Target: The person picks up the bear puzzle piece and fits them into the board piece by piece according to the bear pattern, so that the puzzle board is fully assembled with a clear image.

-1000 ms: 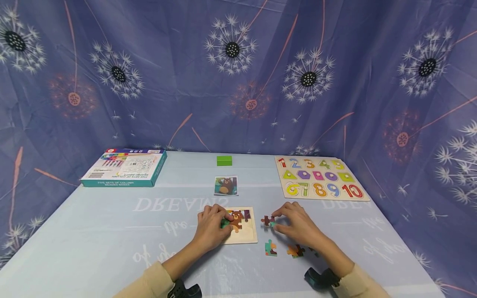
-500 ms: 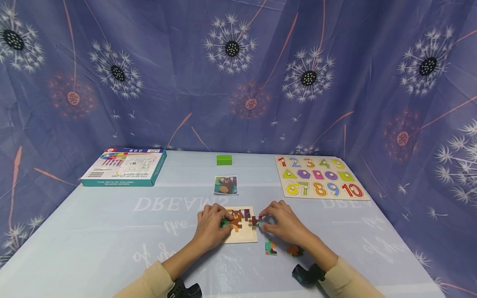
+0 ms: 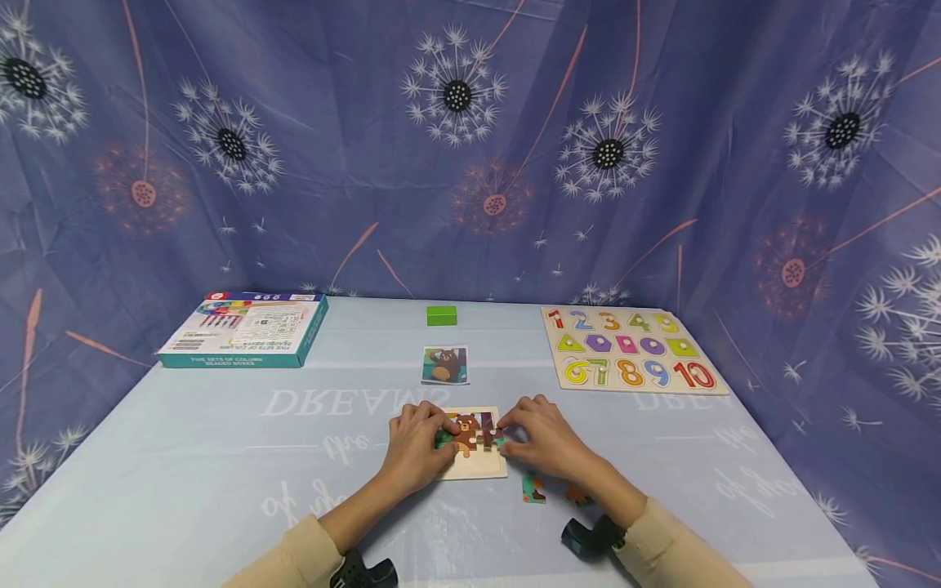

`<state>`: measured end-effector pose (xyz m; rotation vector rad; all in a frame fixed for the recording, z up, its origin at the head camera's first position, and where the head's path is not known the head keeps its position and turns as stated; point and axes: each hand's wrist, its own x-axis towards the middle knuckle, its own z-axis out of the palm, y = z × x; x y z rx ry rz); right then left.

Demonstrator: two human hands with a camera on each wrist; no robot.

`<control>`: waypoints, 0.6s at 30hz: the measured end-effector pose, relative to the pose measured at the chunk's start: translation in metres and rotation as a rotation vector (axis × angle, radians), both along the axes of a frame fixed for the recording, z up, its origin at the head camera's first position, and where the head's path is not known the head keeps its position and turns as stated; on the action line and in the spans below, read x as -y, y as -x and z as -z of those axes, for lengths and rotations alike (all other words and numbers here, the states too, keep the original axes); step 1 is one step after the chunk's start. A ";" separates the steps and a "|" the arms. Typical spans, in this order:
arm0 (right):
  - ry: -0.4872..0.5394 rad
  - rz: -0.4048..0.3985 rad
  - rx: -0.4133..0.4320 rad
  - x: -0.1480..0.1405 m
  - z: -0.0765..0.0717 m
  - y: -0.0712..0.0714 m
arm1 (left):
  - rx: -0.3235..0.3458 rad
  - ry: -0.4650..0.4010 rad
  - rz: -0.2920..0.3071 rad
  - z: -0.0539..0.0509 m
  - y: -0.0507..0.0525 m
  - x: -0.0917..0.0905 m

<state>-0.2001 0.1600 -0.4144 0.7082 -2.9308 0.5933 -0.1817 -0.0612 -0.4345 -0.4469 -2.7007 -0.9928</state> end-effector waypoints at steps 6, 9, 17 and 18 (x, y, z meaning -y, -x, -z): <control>-0.009 -0.014 -0.004 0.005 0.003 0.003 | 0.003 0.007 -0.006 0.000 0.001 0.000; -0.015 -0.025 -0.019 0.006 0.004 0.003 | 0.006 0.008 -0.007 0.000 0.001 -0.001; -0.022 -0.033 -0.003 0.009 0.004 0.004 | 0.004 0.006 -0.002 -0.001 0.000 0.000; -0.023 -0.032 -0.001 0.009 0.003 0.004 | 0.003 0.006 -0.003 -0.001 0.000 0.000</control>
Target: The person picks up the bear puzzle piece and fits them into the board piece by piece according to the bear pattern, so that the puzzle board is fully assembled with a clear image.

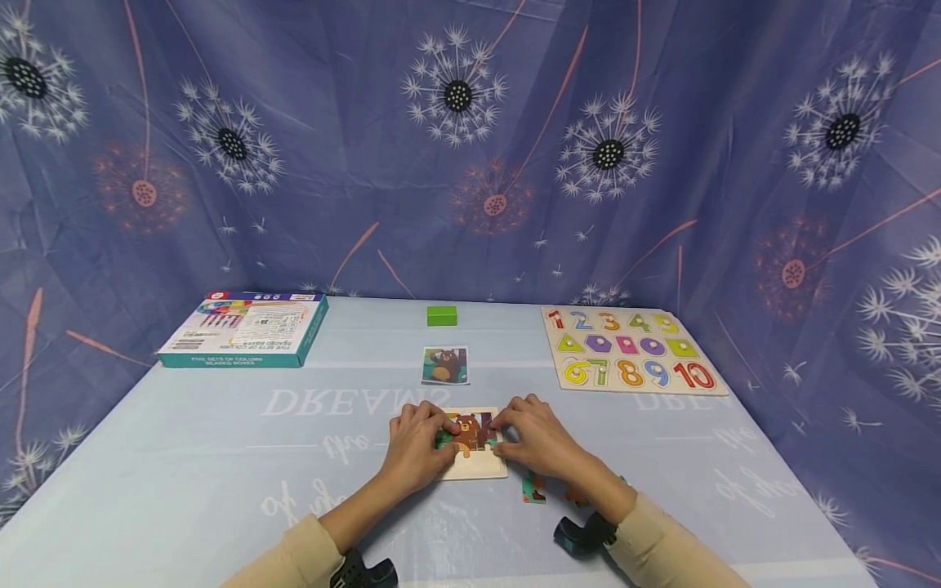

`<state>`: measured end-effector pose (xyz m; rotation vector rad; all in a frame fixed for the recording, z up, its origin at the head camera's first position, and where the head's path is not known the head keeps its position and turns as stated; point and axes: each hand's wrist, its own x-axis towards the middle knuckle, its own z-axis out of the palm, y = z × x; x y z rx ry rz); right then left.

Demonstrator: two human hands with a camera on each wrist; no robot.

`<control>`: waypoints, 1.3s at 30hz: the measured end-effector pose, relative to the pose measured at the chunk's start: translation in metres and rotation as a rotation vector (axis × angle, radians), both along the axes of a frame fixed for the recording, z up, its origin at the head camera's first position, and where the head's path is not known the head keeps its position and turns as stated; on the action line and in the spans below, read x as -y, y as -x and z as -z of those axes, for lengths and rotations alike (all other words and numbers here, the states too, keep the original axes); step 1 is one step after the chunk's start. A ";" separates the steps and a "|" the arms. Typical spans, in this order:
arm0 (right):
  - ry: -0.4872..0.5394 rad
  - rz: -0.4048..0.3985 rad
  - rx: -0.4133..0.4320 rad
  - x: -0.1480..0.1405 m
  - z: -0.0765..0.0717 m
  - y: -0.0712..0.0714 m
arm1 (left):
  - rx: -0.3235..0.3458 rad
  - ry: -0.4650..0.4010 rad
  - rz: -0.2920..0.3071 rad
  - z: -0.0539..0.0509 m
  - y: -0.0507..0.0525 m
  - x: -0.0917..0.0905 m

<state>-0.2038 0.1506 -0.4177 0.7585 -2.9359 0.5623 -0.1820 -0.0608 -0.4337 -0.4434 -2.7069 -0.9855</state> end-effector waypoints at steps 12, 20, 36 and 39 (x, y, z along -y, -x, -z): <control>-0.026 -0.001 0.004 0.003 -0.003 0.000 | -0.006 0.016 -0.008 0.000 0.000 -0.001; -0.013 -0.001 0.015 0.003 -0.003 0.000 | -0.021 0.018 0.001 -0.001 0.001 -0.004; -0.001 0.009 0.015 0.002 -0.002 -0.001 | -0.080 -0.020 0.049 0.001 0.004 -0.024; -0.004 0.008 0.016 0.002 -0.001 -0.001 | -0.083 -0.014 0.047 0.001 0.004 -0.026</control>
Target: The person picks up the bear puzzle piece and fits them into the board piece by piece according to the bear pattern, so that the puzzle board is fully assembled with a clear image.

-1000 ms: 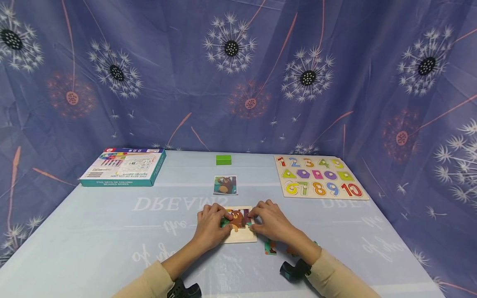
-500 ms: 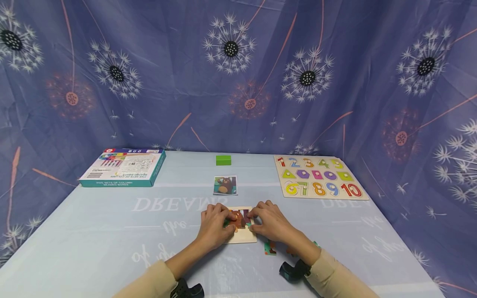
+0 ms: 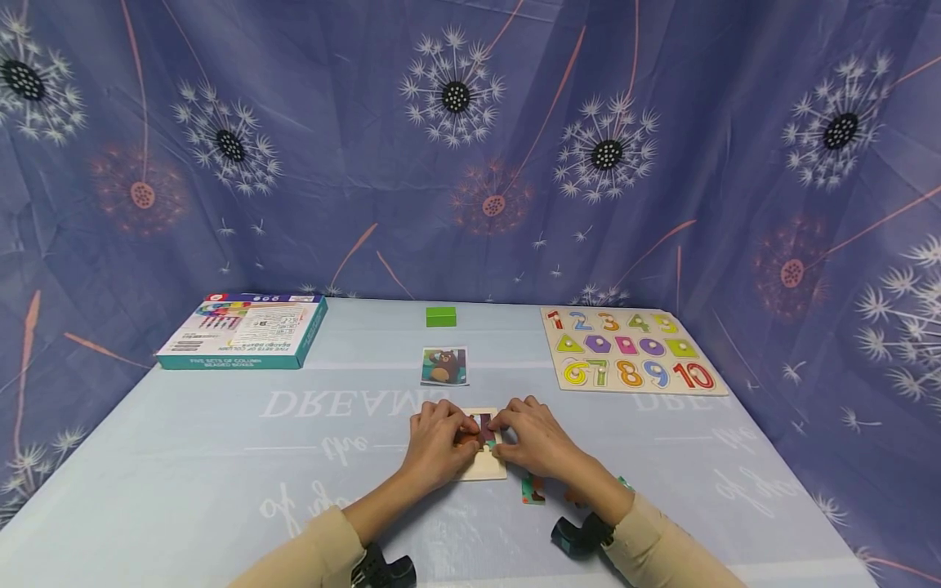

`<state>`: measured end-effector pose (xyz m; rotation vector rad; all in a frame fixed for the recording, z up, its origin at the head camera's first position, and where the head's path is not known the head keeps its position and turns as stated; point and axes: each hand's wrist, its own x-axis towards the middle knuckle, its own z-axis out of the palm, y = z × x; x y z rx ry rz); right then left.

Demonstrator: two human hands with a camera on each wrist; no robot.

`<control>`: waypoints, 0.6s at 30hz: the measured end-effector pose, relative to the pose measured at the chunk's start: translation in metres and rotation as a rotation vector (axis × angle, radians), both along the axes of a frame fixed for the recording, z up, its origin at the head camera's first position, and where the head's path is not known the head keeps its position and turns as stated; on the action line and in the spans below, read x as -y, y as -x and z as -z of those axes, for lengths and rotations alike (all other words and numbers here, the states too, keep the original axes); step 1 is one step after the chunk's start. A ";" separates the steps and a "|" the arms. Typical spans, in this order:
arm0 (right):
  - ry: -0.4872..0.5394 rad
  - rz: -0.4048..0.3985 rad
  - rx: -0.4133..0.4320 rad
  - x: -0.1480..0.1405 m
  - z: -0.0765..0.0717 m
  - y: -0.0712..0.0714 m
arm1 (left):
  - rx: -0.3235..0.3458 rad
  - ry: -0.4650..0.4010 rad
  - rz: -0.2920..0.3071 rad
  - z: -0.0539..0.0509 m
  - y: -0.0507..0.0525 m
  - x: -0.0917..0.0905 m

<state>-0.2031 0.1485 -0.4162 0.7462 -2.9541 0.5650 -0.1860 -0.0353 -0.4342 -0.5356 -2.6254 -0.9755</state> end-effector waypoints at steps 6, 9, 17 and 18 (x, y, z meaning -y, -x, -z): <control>-0.004 0.002 -0.002 0.000 0.000 0.000 | 0.031 0.007 -0.003 -0.001 0.000 -0.002; -0.005 0.002 -0.005 0.000 0.000 0.000 | 0.033 0.022 -0.009 -0.001 0.000 -0.002; 0.005 0.000 -0.006 0.000 0.001 0.000 | 0.033 0.033 -0.012 0.000 0.000 -0.003; 0.006 0.000 -0.006 0.000 0.001 0.000 | 0.033 0.034 -0.012 0.000 0.000 -0.003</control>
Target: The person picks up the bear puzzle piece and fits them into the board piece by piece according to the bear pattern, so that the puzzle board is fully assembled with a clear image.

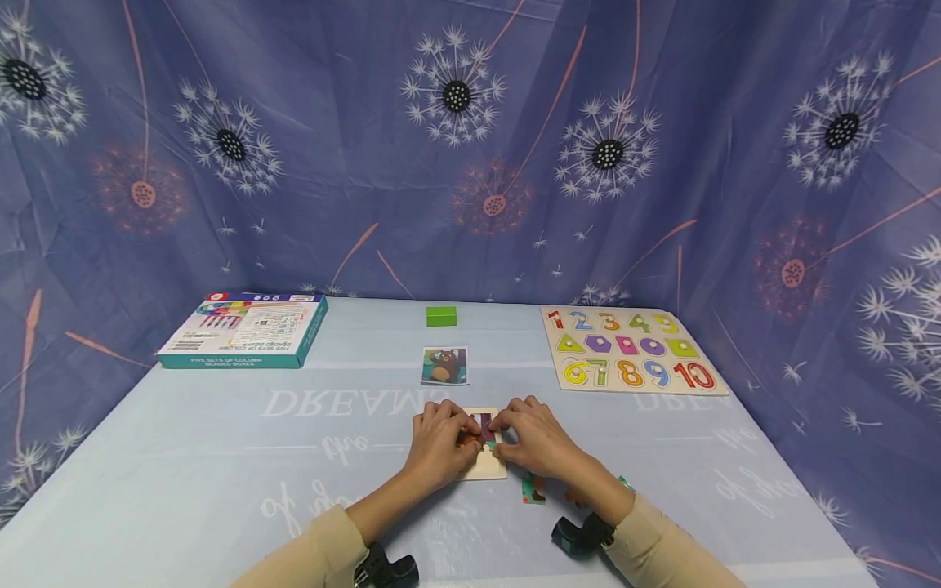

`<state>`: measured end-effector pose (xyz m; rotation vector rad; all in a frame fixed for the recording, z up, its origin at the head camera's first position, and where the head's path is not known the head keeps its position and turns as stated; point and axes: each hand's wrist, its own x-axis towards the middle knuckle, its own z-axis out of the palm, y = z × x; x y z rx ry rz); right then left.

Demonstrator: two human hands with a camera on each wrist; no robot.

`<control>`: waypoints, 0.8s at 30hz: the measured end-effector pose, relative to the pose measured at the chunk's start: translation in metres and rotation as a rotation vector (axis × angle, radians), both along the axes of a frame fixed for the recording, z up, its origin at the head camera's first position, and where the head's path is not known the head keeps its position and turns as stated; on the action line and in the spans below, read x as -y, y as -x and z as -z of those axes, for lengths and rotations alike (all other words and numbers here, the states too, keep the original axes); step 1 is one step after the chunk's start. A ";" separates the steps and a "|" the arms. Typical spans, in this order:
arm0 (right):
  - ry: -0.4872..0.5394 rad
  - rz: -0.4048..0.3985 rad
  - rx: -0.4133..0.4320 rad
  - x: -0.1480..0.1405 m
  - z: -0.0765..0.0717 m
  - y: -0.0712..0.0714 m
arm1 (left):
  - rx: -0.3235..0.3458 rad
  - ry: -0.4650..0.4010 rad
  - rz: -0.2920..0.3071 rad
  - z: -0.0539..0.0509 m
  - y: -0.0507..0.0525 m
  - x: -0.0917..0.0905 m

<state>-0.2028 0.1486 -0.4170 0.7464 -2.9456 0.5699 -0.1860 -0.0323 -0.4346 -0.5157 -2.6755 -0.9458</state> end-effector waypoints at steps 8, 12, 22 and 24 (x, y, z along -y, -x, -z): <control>0.004 0.000 0.008 0.000 0.000 0.000 | -0.004 0.000 -0.003 0.000 0.000 0.000; 0.003 0.000 0.015 0.000 -0.001 -0.001 | 0.008 -0.021 -0.001 -0.002 -0.001 0.003; 0.008 -0.002 0.020 -0.001 0.000 -0.001 | 0.044 -0.032 -0.043 -0.009 -0.007 0.024; 0.011 -0.002 0.022 -0.001 0.000 -0.001 | 0.053 -0.028 -0.051 -0.010 -0.009 0.029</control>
